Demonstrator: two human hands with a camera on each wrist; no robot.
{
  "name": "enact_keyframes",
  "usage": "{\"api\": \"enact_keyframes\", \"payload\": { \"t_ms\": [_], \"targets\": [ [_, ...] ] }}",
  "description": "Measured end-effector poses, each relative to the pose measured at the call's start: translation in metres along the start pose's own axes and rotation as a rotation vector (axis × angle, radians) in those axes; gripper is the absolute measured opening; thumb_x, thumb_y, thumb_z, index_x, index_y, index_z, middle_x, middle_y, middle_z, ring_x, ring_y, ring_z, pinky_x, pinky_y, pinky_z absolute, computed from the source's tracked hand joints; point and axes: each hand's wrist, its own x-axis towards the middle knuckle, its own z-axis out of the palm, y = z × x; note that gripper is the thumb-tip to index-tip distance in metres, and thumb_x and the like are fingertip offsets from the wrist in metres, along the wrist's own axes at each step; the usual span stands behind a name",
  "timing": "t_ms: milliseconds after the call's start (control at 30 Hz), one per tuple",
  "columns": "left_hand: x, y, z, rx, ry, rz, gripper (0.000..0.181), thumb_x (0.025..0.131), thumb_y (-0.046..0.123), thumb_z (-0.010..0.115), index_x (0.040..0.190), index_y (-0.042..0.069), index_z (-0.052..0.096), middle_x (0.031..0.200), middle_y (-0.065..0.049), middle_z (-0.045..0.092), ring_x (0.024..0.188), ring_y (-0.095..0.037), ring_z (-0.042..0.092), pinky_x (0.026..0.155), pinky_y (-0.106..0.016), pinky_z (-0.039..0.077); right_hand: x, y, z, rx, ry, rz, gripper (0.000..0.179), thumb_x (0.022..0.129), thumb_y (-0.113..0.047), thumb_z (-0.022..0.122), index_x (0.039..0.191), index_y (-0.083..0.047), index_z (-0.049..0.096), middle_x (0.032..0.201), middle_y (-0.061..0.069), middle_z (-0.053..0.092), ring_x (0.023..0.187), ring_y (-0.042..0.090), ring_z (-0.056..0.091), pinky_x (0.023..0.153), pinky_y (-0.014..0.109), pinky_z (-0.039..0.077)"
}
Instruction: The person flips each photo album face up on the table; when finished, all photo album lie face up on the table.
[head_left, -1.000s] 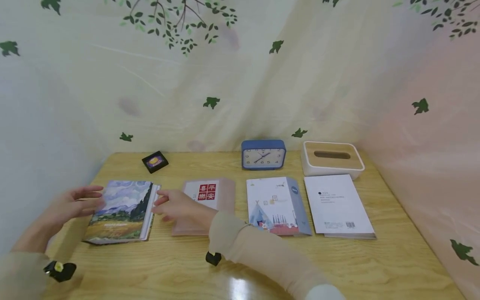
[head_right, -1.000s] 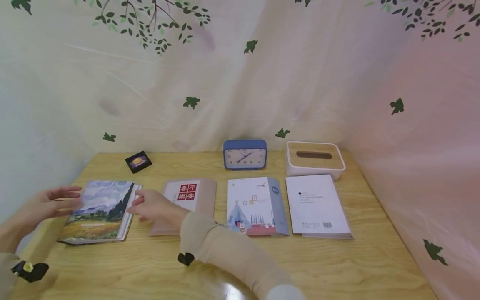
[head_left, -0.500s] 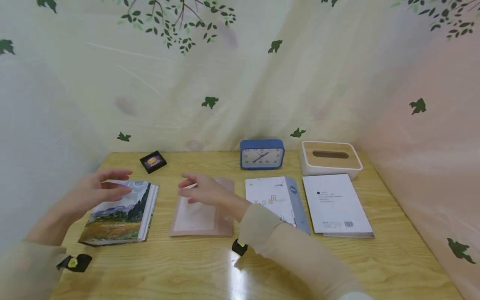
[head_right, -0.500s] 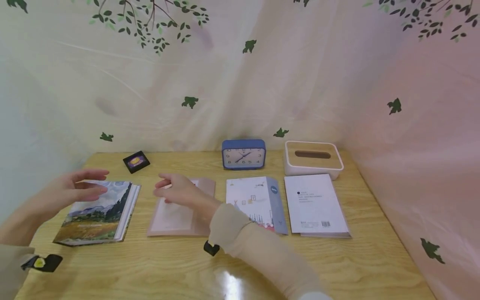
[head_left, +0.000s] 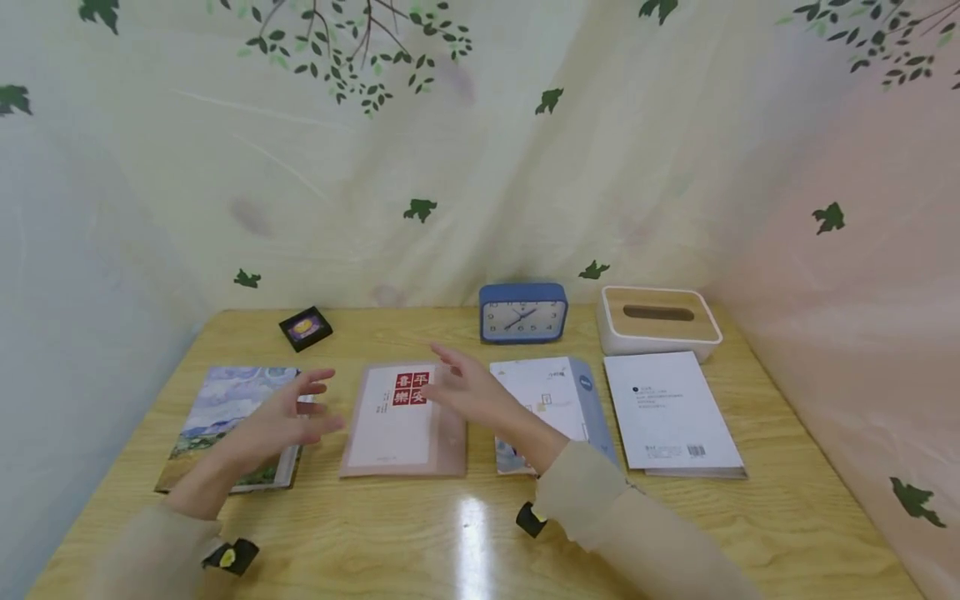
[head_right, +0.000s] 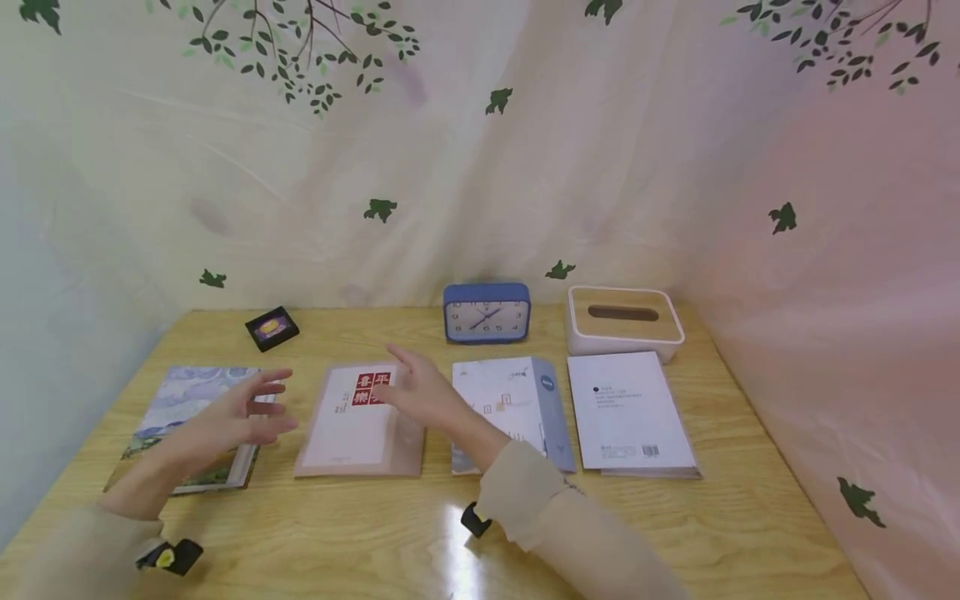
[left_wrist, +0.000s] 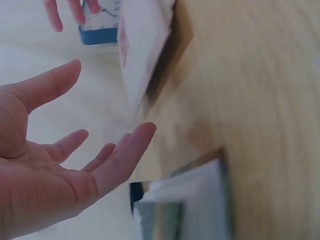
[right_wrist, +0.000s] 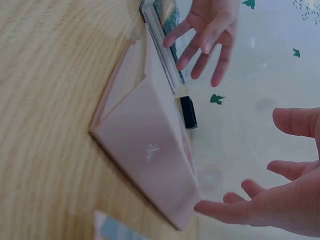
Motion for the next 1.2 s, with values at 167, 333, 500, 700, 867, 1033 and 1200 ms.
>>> {"api": "enact_keyframes", "payload": {
  "t_ms": [167,333,500,700,867,1033,1200],
  "targets": [
    [0.009,-0.007,0.017,-0.067,-0.014,-0.055,0.091,0.093,0.023,0.077,0.160,0.007,0.018,0.157,-0.029,0.020,0.134,-0.046,0.038,0.089,-0.045,0.056,-0.002,0.015,-0.001,-0.003,0.030,0.011,0.075,0.098,-0.030,0.070,0.161,-0.021,0.030,0.166,0.001,0.024,0.151,0.034,0.022,0.120,0.055,0.022],
    [0.015,-0.010,0.025,-0.067,-0.007,-0.086,0.090,0.091,0.024,0.079,0.159,0.008,0.022,0.156,-0.027,0.026,0.131,-0.043,0.042,0.090,-0.042,0.056,-0.002,0.025,-0.001,0.065,0.041,0.033,0.076,0.098,-0.022,0.070,0.161,-0.017,0.028,0.167,0.003,0.021,0.152,0.033,0.019,0.121,0.052,0.020],
    [0.019,-0.012,0.031,-0.067,-0.012,-0.089,0.091,0.089,0.025,0.080,0.158,0.006,0.024,0.156,-0.029,0.029,0.131,-0.044,0.044,0.093,-0.043,0.056,0.000,0.033,0.002,0.105,0.021,0.035,0.078,0.097,-0.014,0.069,0.161,-0.009,0.025,0.167,0.007,0.020,0.152,0.032,0.018,0.122,0.049,0.016],
    [0.023,-0.015,0.036,-0.066,0.013,-0.097,0.092,0.089,0.022,0.081,0.158,0.003,0.023,0.150,-0.028,0.037,0.121,-0.037,0.051,0.088,-0.040,0.057,0.002,0.036,0.001,0.092,0.001,0.096,0.080,0.097,-0.018,0.070,0.162,-0.014,0.024,0.167,0.008,0.021,0.152,0.031,0.019,0.122,0.049,0.017],
    [0.027,-0.015,0.041,-0.037,0.039,-0.118,0.093,0.089,0.019,0.081,0.158,-0.003,0.022,0.140,-0.026,0.043,0.111,-0.032,0.054,0.081,-0.037,0.058,0.005,0.042,-0.002,0.124,-0.007,0.132,0.082,0.095,-0.018,0.072,0.162,-0.012,0.025,0.164,0.017,0.027,0.149,0.036,0.025,0.121,0.050,0.022],
    [0.030,-0.015,0.042,-0.035,0.053,-0.143,0.088,0.089,0.014,0.080,0.157,-0.001,0.027,0.135,-0.024,0.047,0.102,-0.029,0.059,0.077,-0.038,0.059,0.010,0.044,-0.001,0.063,-0.043,0.092,0.081,0.095,-0.013,0.071,0.162,-0.010,0.024,0.162,0.017,0.032,0.148,0.035,0.030,0.120,0.047,0.026],
    [0.034,-0.014,0.042,-0.061,0.046,-0.155,0.087,0.088,0.013,0.081,0.156,-0.001,0.029,0.133,-0.024,0.047,0.101,-0.029,0.059,0.077,-0.038,0.059,0.014,0.044,-0.001,-0.033,-0.044,0.072,0.080,0.094,-0.004,0.070,0.161,-0.012,0.027,0.159,0.014,0.038,0.145,0.030,0.035,0.119,0.045,0.029]
  ]
}}
